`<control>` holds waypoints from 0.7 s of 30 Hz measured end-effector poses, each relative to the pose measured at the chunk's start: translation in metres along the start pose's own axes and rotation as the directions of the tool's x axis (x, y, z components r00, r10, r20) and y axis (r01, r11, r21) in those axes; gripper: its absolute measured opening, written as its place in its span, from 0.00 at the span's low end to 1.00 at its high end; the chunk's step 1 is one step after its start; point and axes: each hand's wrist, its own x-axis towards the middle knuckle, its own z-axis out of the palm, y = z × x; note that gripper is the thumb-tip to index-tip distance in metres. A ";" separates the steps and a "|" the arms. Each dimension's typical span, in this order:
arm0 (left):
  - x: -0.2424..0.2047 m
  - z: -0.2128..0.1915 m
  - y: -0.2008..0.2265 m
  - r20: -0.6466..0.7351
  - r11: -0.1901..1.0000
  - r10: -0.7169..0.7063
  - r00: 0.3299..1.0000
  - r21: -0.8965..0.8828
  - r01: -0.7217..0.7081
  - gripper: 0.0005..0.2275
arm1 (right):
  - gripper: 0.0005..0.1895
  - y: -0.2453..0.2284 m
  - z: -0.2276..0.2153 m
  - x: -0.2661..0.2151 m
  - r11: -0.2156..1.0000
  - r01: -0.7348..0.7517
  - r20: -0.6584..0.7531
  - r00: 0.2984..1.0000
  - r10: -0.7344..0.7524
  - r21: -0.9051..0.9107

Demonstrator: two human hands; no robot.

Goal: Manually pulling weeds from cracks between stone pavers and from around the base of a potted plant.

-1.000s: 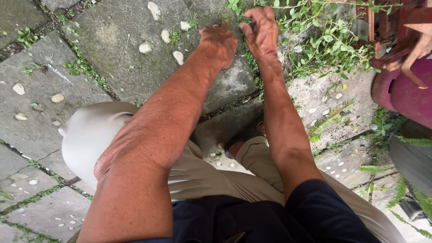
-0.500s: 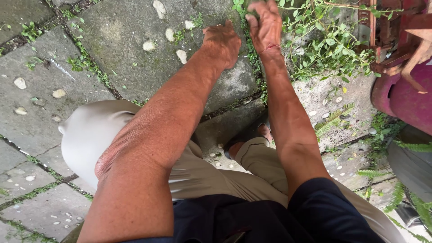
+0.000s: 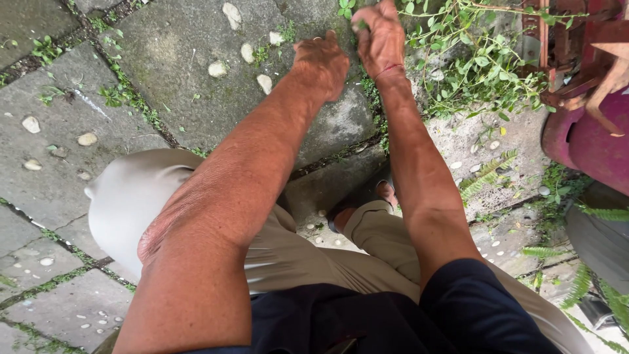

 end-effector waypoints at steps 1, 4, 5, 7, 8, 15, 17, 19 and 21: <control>0.001 0.000 0.000 0.000 1.000 0.002 1.000 0.000 -0.002 0.31 | 0.08 0.002 -0.001 0.001 1.000 -0.001 0.000 1.000 0.001 -0.001; 0.002 0.002 -0.002 -0.001 1.000 0.006 1.000 -0.001 -0.006 0.31 | 0.08 -0.007 -0.008 0.006 0.992 -0.109 -0.030 0.993 0.111 0.063; 0.003 0.004 -0.003 -0.003 1.000 0.007 1.000 0.000 -0.007 0.31 | 0.09 -0.019 -0.014 0.008 0.987 -0.106 0.000 0.994 0.107 0.122; 0.001 0.001 -0.002 -0.009 1.000 0.012 1.000 0.003 -0.012 0.31 | 0.11 -0.039 -0.024 0.014 0.979 -0.106 0.025 0.994 0.103 0.176; -0.003 -0.002 -0.001 -0.006 1.000 0.009 1.000 0.000 -0.009 0.32 | 0.10 -0.049 -0.026 0.017 0.985 -0.053 0.058 0.997 0.044 0.167; -0.002 0.000 -0.001 -0.017 0.999 -0.017 1.000 -0.031 0.016 0.31 | 0.07 -0.016 0.007 0.017 0.997 0.082 0.077 0.994 -0.081 -0.008; 0.007 0.004 0.000 -0.030 1.000 -0.005 1.000 -0.027 0.004 0.31 | 0.07 -0.030 -0.016 0.023 0.999 -0.005 0.116 0.993 0.001 0.040; 0.011 0.007 0.000 -0.037 1.000 0.000 0.999 -0.031 -0.001 0.30 | 0.07 -0.044 -0.038 0.024 0.992 -0.092 0.167 0.983 0.076 0.090; 0.013 0.007 0.003 -0.046 1.000 0.020 0.999 -0.022 -0.021 0.31 | 0.05 -0.054 -0.064 0.023 0.940 -0.323 0.350 0.898 0.267 0.111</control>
